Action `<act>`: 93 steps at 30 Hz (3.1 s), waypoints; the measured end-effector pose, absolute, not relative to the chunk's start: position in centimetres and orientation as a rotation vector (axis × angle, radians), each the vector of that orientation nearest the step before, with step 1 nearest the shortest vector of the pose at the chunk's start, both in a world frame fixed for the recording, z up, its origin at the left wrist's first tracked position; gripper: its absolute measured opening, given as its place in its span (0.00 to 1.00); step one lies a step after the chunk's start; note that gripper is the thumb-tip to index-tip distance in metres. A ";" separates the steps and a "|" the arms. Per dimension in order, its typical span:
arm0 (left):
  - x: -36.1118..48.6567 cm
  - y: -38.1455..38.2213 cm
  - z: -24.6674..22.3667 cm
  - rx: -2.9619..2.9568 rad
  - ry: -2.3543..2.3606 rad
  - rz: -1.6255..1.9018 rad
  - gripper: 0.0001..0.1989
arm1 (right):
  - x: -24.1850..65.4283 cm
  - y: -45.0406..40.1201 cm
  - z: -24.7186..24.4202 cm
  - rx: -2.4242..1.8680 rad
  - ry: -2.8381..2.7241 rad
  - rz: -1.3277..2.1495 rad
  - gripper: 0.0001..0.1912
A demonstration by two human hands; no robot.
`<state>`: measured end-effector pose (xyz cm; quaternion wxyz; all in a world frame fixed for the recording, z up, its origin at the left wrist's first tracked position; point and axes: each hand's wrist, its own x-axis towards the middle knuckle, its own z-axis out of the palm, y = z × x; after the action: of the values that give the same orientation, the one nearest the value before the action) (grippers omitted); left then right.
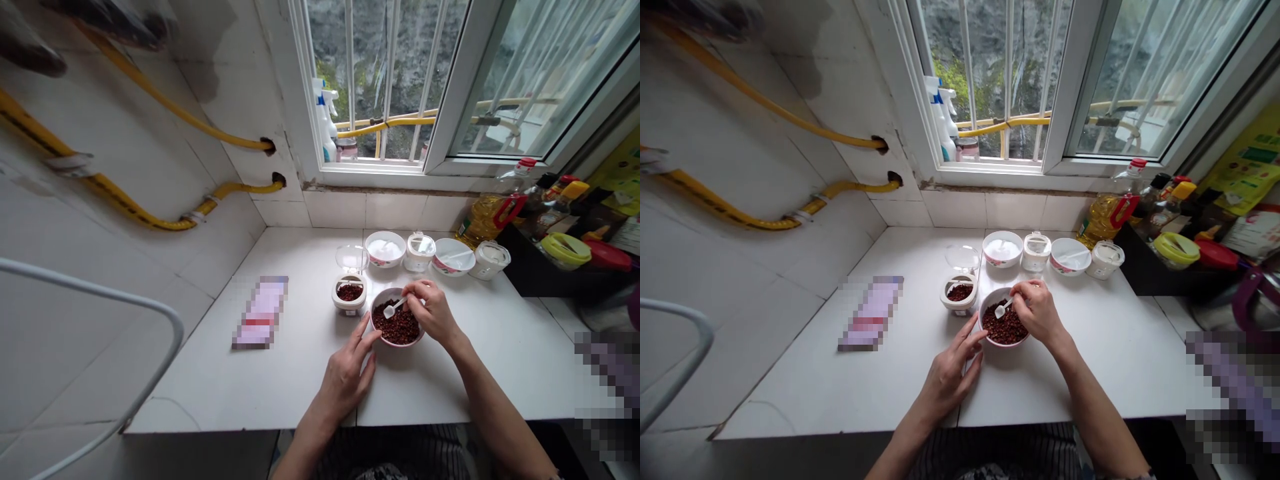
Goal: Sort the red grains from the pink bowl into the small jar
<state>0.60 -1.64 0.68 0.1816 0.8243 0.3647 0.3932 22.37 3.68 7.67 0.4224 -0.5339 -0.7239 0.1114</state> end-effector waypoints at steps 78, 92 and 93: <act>0.6 -1.5 0.6 2.317 1.021 1.120 0.23 | 21.9 4.0 7.5 -1.388 -1.544 0.765 0.07; 0.5 -1.6 0.7 2.330 1.053 1.092 0.24 | 21.7 3.8 8.0 -1.340 -1.548 0.754 0.08; 0.6 -1.6 0.7 2.328 1.051 1.095 0.23 | 21.7 3.8 8.0 -1.341 -1.540 0.763 0.08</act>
<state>0.56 -1.59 0.73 0.1806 0.8239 0.3719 0.3876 21.71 3.77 8.01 0.4626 -0.5453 -0.6264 0.3103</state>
